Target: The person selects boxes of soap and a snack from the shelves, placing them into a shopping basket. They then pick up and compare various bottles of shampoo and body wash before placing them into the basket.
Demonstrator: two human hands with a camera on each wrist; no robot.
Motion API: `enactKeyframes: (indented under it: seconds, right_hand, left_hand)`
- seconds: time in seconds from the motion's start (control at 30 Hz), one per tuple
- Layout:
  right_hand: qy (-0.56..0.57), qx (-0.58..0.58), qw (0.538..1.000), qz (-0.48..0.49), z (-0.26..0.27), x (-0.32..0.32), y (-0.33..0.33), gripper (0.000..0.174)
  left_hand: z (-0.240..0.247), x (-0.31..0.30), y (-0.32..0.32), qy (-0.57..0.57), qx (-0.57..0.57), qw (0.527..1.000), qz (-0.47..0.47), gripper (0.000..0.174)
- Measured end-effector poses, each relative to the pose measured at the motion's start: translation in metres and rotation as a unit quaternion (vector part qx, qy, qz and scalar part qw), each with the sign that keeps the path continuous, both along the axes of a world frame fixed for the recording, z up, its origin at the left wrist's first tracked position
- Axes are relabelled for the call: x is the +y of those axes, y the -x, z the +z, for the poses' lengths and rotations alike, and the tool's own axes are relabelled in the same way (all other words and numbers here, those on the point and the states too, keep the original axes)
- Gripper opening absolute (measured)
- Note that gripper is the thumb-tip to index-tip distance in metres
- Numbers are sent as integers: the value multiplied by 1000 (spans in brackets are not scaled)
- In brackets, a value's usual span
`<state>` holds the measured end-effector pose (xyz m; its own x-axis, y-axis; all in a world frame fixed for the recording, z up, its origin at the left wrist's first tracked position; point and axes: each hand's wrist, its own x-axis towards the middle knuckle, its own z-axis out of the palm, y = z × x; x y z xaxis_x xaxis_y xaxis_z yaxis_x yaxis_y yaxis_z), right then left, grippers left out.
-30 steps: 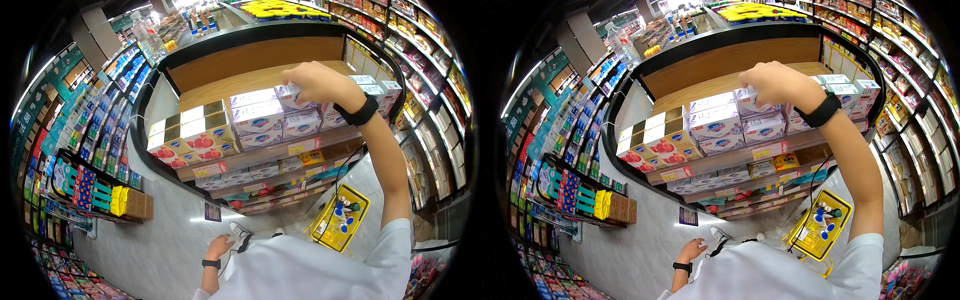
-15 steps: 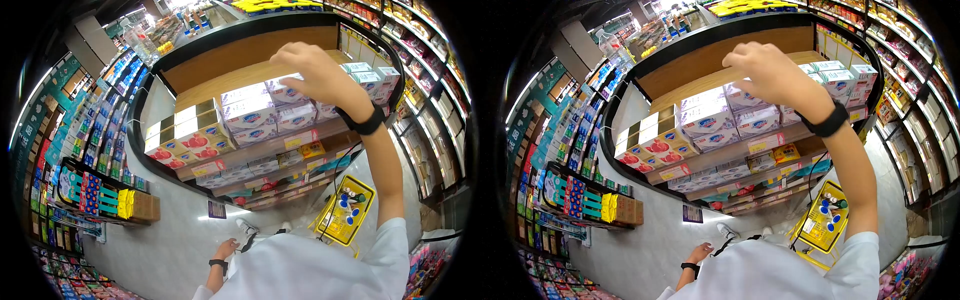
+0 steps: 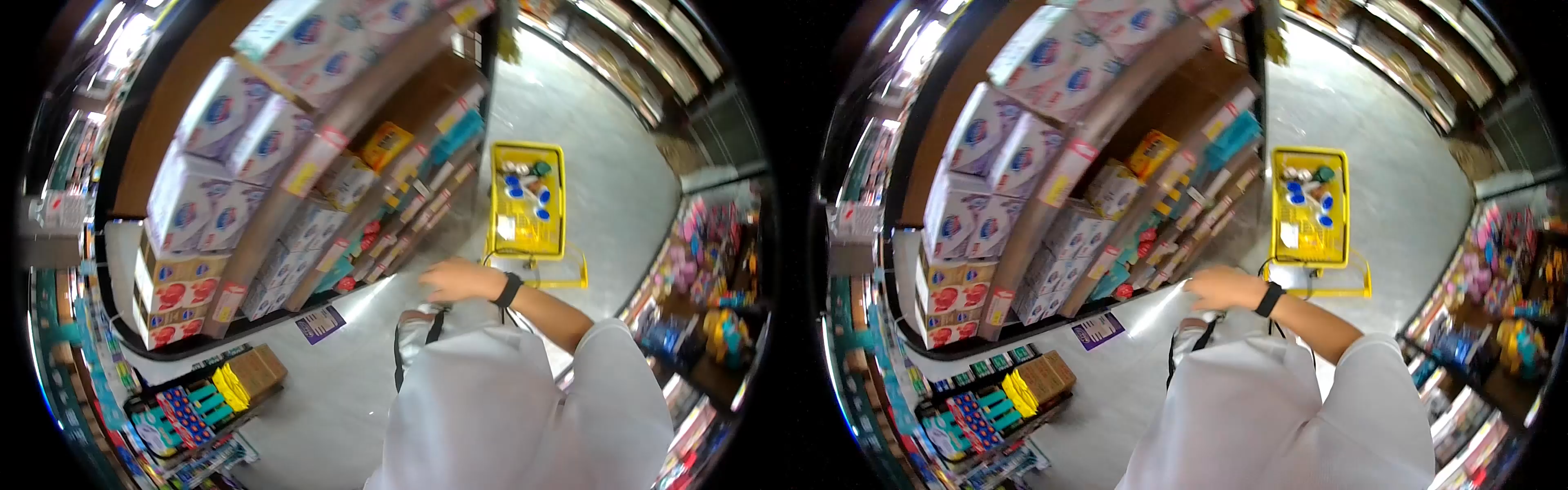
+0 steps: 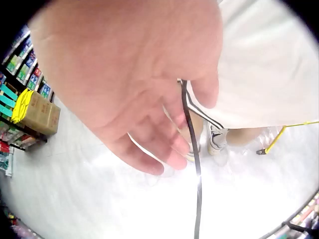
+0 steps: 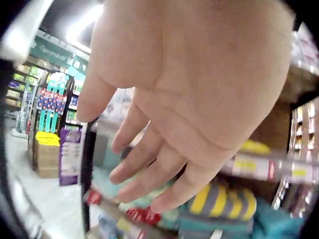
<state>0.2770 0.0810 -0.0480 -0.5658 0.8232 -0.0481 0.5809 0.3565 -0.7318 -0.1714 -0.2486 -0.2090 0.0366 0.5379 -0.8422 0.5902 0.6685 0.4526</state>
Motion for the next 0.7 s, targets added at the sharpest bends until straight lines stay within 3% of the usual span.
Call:
enactKeyframes:
  seconds: [0.03, 0.13, 0.17, 0.2, 0.23, 0.27, 0.3, 0.33, 0.37, 0.43, 0.5, 0.6, 0.7]
  right_hand:
    - [33, -5, 999, -23, -37, -27, -15, 34]
    - [140, -260, 953, -73, -64, -88, -62, 34]
    - [122, -277, 946, -112, -55, -106, -76, 35]
    - [93, -220, 957, -166, -78, -125, -88, 35]
    - [94, -226, 955, -169, -98, -147, -99, 35]
    - [140, -155, 946, -246, -106, -164, -108, 34]
    - [183, -82, 926, -319, -117, -183, -118, 33]
    - [188, -40, 901, -388, -151, -212, -127, 30]
    - [191, 2, 870, -454, -183, -247, -135, 28]
    - [392, 62, 775, -492, -196, -307, -154, 25]
    - [469, 55, 702, -534, -171, -355, -153, 27]
    - [491, 28, 692, -529, -162, -424, -155, 25]
    - [490, 18, 669, -559, -157, -469, -152, 22]
  left_hand:
    - [-1, 2, 4, -2, 0, 1000, -21, 33]
    - [-14, 27, 14, -23, -2, 996, -85, 33]
    - [-19, 39, 18, -57, -8, 991, -125, 33]
    - [-23, 54, 21, -118, -18, 975, -188, 33]
    - [-25, 71, 26, -196, -25, 945, -259, 33]
    - [-31, 86, 30, -278, -32, 906, -319, 33]
    - [-41, 101, 32, -280, -23, 909, -307, 33]
    - [-72, 111, 40, -165, -7, 973, -159, 28]
    - [-99, 125, 52, -40, 7, 999, -6, 25]
    - [-90, 155, 25, -144, 99, 972, -155, 25]
    - [-85, 173, -3, -180, 5, 971, -155, 25]
    - [-19, 180, -85, -238, -27, 956, -169, 23]
    - [-15, 146, -114, -259, -115, 955, -87, 20]
